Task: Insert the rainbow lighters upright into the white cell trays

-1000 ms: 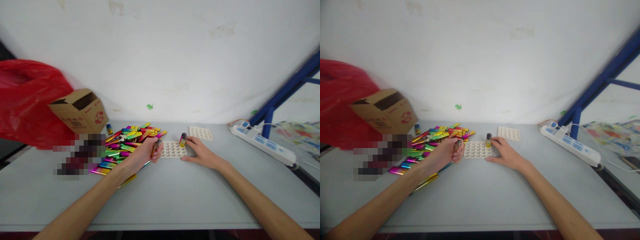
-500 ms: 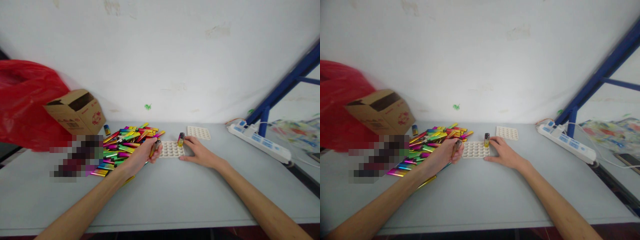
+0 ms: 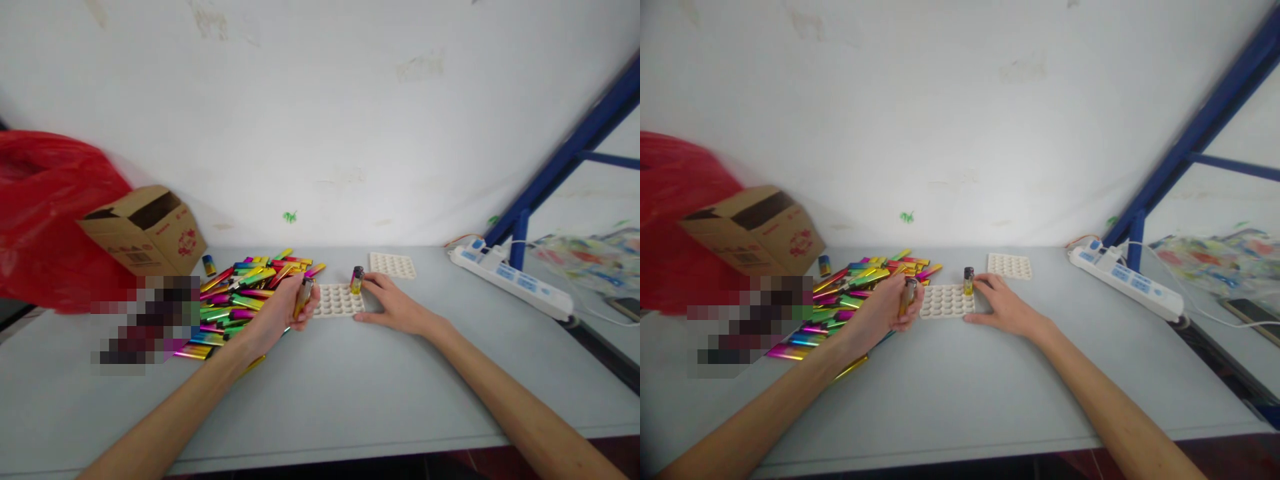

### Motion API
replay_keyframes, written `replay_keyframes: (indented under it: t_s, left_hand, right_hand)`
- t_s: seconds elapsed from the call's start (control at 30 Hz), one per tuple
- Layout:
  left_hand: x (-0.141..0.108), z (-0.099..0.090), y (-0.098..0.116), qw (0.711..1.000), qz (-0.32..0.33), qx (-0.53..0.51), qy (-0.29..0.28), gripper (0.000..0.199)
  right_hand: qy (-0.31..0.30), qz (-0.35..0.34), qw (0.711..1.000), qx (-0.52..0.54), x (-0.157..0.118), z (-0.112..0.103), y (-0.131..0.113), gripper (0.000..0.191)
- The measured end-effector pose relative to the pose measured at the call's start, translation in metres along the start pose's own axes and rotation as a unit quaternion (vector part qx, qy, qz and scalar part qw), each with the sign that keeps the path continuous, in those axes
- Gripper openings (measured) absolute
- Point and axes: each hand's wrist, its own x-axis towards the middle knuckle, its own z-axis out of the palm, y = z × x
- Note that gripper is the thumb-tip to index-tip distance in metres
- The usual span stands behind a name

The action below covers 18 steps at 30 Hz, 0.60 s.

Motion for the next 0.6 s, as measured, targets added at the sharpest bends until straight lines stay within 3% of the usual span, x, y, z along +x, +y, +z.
replay_keyframes:
  t_s: [0.1, 0.23, 0.37, 0.47, 0.6]
  left_hand:
    - [0.002, 0.003, -0.004, 0.999, 0.04, 0.037, 0.003, 0.025]
    - [0.009, 0.005, -0.008, 0.971, 0.134, 0.196, 0.031, 0.021]
    - [0.019, 0.008, -0.001, 0.885, 0.271, 0.378, 0.026, 0.019]
    - [0.031, 0.013, 0.007, 0.819, 0.328, 0.47, -0.007, 0.015]
    - [0.049, 0.019, 0.006, 0.782, 0.351, 0.516, -0.013, 0.017]
  right_hand:
    - [0.007, 0.003, 1.0, 0.005, 0.001, 0.001, 0.0, 0.075]
    - [0.024, 0.014, 1.0, 0.012, 0.003, 0.004, 0.0, 0.079]
    - [0.038, 0.013, 0.999, 0.022, 0.004, 0.005, -0.002, 0.076]
    - [0.039, 0.005, 0.999, 0.022, 0.004, 0.005, -0.003, 0.075]
    - [0.033, -0.003, 0.999, 0.018, 0.003, 0.004, -0.003, 0.077]
